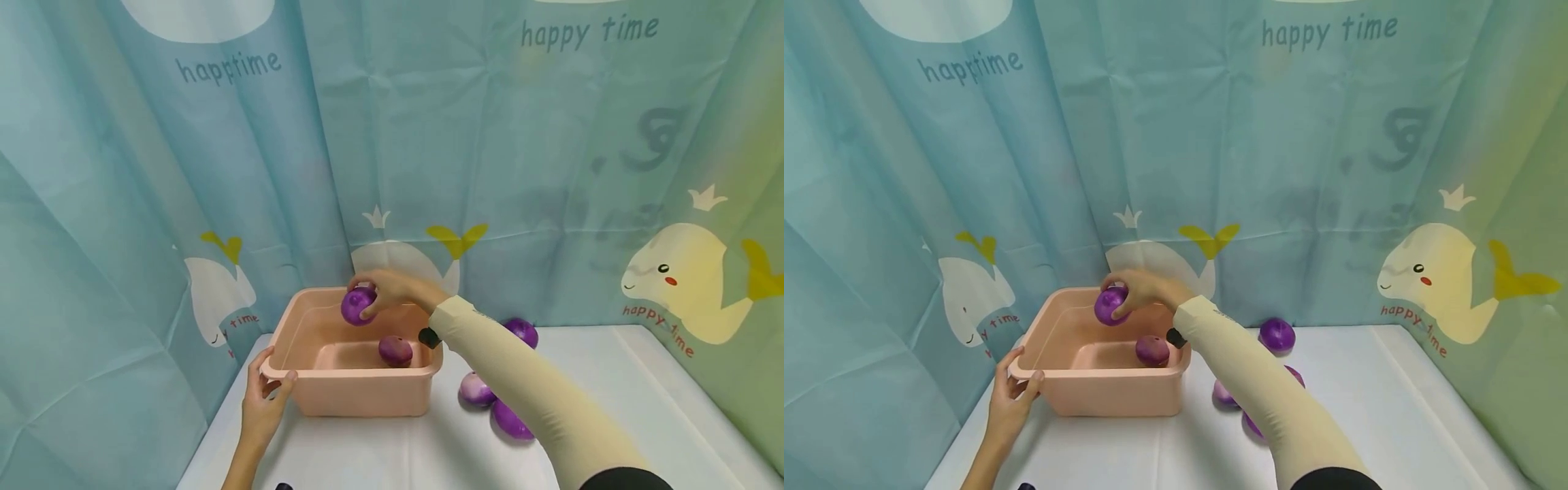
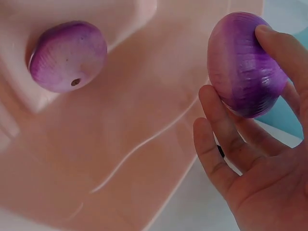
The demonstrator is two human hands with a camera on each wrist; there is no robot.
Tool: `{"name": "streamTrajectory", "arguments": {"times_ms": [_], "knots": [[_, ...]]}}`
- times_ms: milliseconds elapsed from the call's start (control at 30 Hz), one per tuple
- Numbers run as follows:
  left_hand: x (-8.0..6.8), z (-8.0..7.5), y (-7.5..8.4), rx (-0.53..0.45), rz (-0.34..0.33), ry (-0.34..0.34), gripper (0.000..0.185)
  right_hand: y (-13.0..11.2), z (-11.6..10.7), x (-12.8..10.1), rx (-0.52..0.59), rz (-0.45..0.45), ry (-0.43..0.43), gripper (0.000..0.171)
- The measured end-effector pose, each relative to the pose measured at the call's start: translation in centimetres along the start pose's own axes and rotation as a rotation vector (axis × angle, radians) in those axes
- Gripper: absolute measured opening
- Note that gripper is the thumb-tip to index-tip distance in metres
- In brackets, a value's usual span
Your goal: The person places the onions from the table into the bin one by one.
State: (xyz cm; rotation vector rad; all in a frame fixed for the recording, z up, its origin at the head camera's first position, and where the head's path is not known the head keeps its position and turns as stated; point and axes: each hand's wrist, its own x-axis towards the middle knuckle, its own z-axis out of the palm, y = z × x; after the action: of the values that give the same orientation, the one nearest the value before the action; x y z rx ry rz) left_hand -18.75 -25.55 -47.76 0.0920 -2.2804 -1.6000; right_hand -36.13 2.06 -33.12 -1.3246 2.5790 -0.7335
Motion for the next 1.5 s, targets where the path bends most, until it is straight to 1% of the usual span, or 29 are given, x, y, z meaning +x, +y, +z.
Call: {"name": "streamTrajectory", "arguments": {"times_ms": [167,333,433,667,833,967,1200,1433,1500], "knots": [[0.0,0.1,-0.1,-0.002,0.009,0.000,0.066,0.0,0.5,0.1,0.000,0.019,-0.032,0.051],[0.1,0.3,-0.1,0.017,0.014,0.004,0.066,0.0,0.9,0.2,-0.045,0.050,-0.044,0.050],[0.1,0.4,0.0,0.021,0.013,0.004,0.066,0.1,1.2,0.2,-0.050,0.057,-0.050,0.052],[0.2,0.3,-0.1,0.014,0.014,-0.008,0.068,0.2,1.1,0.0,0.073,0.104,-0.116,0.078],[0.2,0.3,-0.2,0.014,0.016,-0.001,0.067,0.0,0.9,-0.3,0.075,0.097,-0.127,0.078],[0.3,0.3,-0.2,0.021,0.021,0.002,0.067,-0.1,0.6,-0.8,0.074,0.076,-0.125,0.078],[0.3,0.3,-0.3,0.032,0.017,0.007,0.066,0.1,-1.1,-3.0,0.086,0.015,-0.093,0.072],[0.2,0.2,-0.4,0.037,0.027,0.019,0.066,1.1,-3.1,-6.5,0.178,0.020,-0.070,0.069],[0.2,0.2,-0.3,0.042,0.030,0.026,0.067,1.6,-3.5,-7.6,0.184,0.015,-0.054,0.069]]}}
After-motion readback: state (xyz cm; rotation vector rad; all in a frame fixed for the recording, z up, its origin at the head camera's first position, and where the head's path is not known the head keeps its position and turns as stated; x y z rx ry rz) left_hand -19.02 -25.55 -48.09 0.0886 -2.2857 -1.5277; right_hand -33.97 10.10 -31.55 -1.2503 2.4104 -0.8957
